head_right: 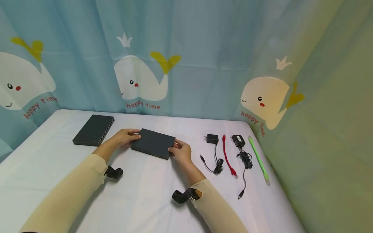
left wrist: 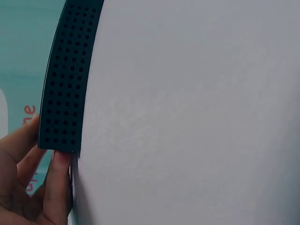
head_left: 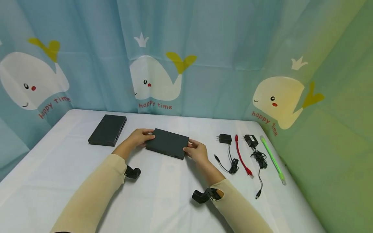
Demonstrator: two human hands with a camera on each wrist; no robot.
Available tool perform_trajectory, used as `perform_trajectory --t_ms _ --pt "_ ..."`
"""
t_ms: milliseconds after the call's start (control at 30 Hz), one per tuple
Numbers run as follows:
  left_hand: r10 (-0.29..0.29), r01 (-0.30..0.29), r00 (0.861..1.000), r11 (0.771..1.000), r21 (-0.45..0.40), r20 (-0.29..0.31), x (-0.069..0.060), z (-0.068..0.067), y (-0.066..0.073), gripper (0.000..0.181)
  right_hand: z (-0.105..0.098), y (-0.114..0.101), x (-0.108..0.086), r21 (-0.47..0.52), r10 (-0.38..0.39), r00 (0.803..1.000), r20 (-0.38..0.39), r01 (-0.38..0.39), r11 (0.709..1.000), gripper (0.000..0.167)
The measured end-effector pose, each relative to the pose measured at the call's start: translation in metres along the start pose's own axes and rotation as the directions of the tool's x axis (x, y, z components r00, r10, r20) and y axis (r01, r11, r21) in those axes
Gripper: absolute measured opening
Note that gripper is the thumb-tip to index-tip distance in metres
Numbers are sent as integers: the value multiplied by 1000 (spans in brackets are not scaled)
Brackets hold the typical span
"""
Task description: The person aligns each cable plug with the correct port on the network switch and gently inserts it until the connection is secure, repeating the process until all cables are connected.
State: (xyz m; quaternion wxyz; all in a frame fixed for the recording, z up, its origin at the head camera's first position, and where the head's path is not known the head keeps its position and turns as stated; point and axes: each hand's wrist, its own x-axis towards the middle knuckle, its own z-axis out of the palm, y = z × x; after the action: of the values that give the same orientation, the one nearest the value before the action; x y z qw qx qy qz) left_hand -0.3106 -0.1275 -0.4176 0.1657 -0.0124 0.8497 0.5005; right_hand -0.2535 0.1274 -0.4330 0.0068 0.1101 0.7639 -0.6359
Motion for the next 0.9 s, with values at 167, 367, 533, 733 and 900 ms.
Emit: perform_trajectory --t_ms 167,367,533,733,900 --pt "-12 10 1000 997 -73 -28 -5 5 -4 53 -4 -8 11 -6 66 997 31 -66 998 52" --pt "-14 9 999 991 -131 -41 -12 8 -10 55 -9 -12 22 -39 88 992 88 -85 996 51" --pt "0 -8 999 987 -160 -47 -13 11 -15 55 -12 -10 24 -62 88 991 100 -82 995 49" --pt "-24 11 997 985 -169 -69 -11 10 -12 54 -9 -12 30 -44 90 992 88 -87 995 48" --pt "-61 42 992 984 -172 -108 -3 9 -6 53 -6 -16 41 -20 99 993 63 -98 995 45"
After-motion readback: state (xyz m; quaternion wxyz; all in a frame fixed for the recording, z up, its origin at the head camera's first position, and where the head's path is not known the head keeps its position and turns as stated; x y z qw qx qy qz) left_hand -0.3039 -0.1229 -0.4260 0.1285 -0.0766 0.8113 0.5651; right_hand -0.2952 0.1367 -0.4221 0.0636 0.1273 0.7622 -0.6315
